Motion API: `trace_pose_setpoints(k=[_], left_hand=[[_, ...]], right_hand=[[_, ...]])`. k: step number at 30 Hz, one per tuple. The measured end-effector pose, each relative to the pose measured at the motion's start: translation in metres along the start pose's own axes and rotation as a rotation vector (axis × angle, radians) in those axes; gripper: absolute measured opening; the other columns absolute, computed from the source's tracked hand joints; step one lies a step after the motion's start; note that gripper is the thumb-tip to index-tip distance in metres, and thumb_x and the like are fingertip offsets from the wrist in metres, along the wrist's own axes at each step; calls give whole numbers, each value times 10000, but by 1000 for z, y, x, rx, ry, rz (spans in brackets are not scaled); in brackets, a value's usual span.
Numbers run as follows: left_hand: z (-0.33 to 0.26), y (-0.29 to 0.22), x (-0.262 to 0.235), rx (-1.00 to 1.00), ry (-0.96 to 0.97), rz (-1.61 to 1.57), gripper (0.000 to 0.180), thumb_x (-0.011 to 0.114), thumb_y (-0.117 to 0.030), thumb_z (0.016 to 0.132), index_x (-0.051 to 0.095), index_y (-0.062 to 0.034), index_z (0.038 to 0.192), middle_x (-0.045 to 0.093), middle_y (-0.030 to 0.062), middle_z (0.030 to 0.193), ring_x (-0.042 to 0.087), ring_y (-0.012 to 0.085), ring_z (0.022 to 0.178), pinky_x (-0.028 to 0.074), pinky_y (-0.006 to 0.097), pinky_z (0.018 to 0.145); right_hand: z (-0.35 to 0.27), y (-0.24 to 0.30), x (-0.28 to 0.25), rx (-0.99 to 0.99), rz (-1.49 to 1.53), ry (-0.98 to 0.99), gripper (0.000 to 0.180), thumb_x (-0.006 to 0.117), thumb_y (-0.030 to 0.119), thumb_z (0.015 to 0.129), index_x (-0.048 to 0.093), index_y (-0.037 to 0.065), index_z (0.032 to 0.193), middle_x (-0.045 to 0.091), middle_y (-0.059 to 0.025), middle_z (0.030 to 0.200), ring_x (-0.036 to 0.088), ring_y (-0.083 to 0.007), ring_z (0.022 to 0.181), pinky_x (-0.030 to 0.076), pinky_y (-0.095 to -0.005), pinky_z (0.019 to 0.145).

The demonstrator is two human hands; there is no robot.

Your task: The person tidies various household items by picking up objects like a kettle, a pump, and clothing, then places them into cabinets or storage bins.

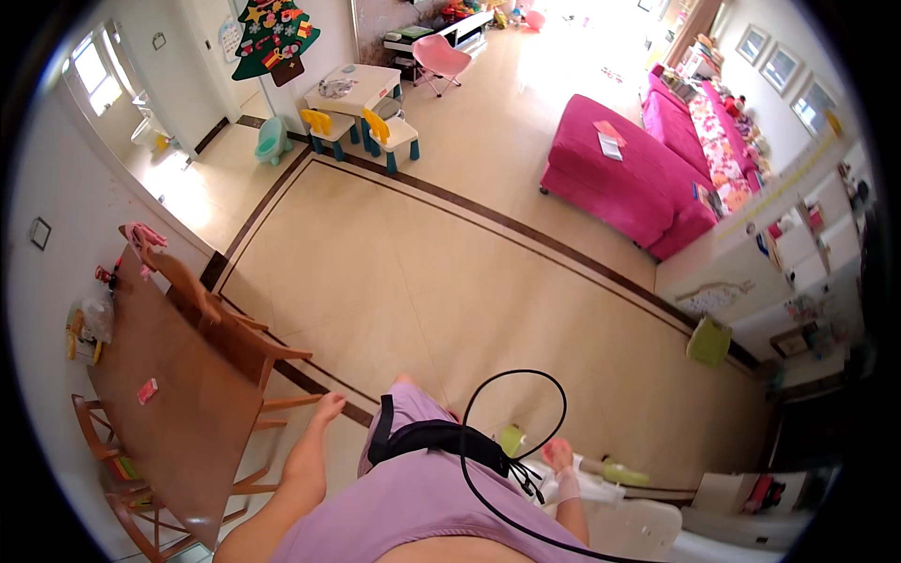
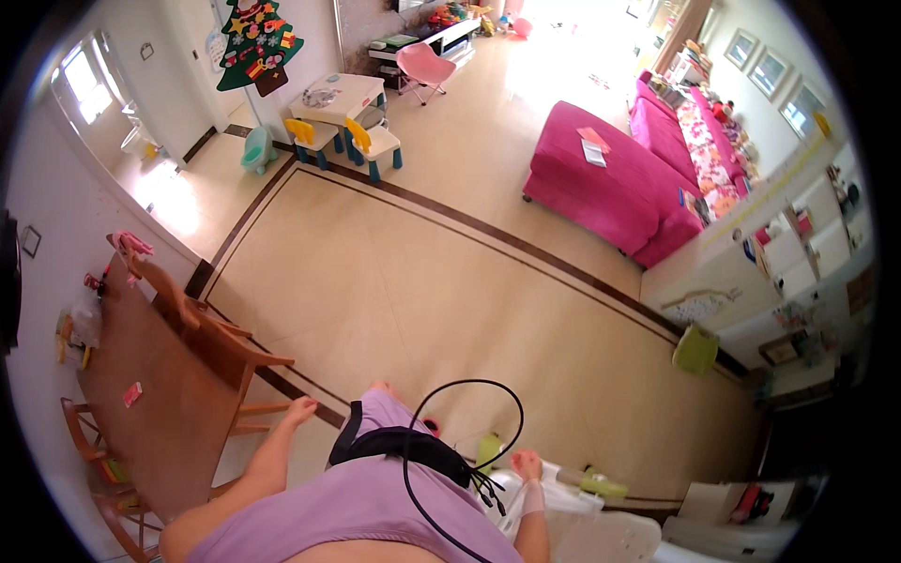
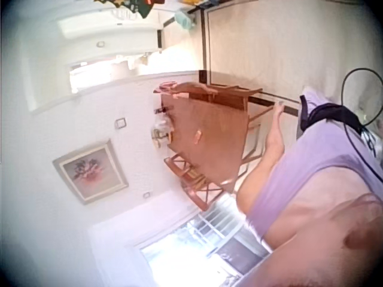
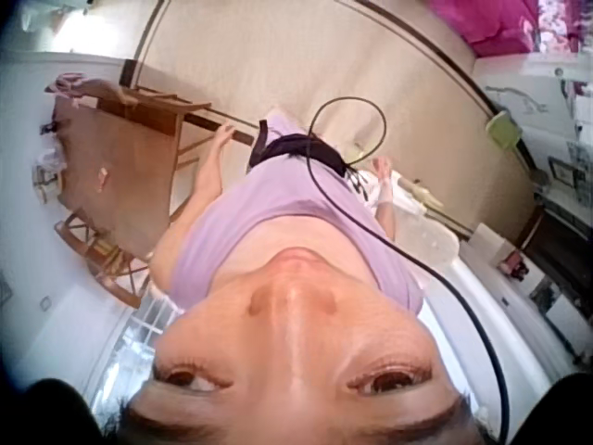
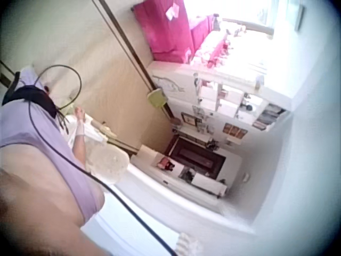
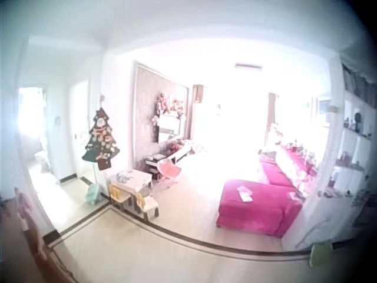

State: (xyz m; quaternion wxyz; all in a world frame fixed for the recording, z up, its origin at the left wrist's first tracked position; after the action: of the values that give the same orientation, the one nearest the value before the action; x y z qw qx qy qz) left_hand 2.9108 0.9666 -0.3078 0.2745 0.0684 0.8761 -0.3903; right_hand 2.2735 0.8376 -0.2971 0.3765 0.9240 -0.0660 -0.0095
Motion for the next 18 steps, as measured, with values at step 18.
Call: trace_pose_setpoints(k=[18], left_hand=[[566,-406,-168,-50,-103,-318,261,543,-210,838,588,-89,1064,608,6,828,551,91,689,453,245,569]], right_hand=[[271,328,179,385,-29,-222,389,555,267,860,466,49,1170,568,-121,1065,604,-260,918,530,-330,720]])
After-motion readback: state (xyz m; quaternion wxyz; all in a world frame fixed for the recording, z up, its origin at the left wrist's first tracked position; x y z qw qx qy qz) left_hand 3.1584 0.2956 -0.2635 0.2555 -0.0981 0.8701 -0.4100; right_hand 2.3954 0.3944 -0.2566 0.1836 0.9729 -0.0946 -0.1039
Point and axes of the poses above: each hand's wrist, its own z-axis towards the middle knuckle, its own x-axis out of the palm, y = z × x, the point moved 4 cm from there along z, towards the middle knuckle
